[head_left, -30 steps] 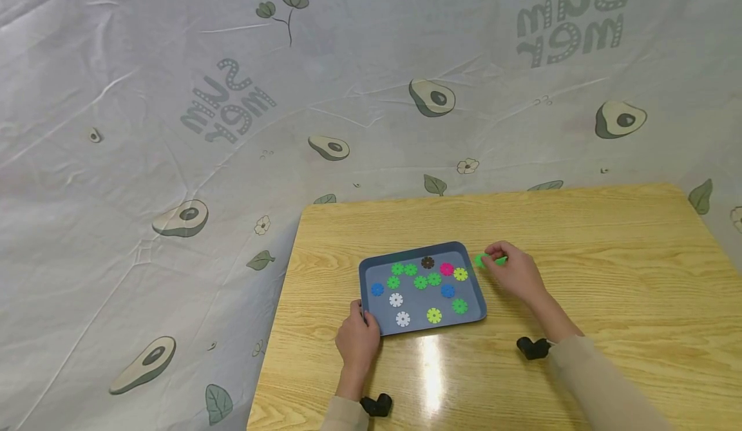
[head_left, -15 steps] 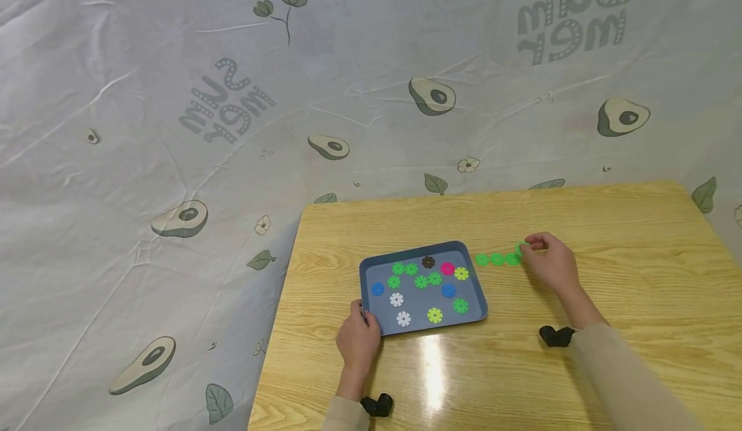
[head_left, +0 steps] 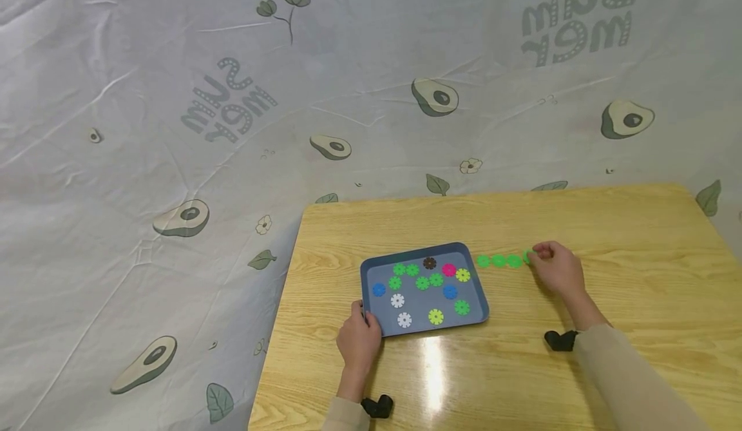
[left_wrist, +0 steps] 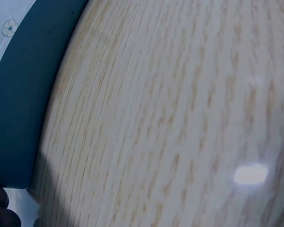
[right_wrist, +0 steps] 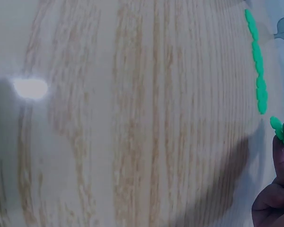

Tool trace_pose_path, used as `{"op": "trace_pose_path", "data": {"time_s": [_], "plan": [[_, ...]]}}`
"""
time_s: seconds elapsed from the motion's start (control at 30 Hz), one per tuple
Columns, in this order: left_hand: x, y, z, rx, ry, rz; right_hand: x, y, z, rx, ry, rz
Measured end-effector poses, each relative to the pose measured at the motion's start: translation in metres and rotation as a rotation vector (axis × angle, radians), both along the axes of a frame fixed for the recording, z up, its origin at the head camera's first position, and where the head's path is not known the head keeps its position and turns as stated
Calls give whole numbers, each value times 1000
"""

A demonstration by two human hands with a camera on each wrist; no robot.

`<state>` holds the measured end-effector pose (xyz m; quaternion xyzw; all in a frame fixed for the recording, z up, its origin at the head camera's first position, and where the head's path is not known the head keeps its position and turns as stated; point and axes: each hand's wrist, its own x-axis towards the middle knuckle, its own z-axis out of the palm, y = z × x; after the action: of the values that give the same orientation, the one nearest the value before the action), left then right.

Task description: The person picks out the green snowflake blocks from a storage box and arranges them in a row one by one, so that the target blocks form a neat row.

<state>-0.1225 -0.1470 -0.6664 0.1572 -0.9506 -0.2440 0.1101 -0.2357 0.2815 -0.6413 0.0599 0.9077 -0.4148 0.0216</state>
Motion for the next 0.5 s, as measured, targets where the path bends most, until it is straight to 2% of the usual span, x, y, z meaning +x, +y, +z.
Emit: {"op": "trace_pose_path", "data": {"time_s": [0.17, 0.5], "plan": [[1, -1, -1, -5, -2, -6, 1, 0, -7, 10, -17, -1], [0, -2, -3, 1, 2, -7, 0, -1, -11, 39, -42, -9]]}}
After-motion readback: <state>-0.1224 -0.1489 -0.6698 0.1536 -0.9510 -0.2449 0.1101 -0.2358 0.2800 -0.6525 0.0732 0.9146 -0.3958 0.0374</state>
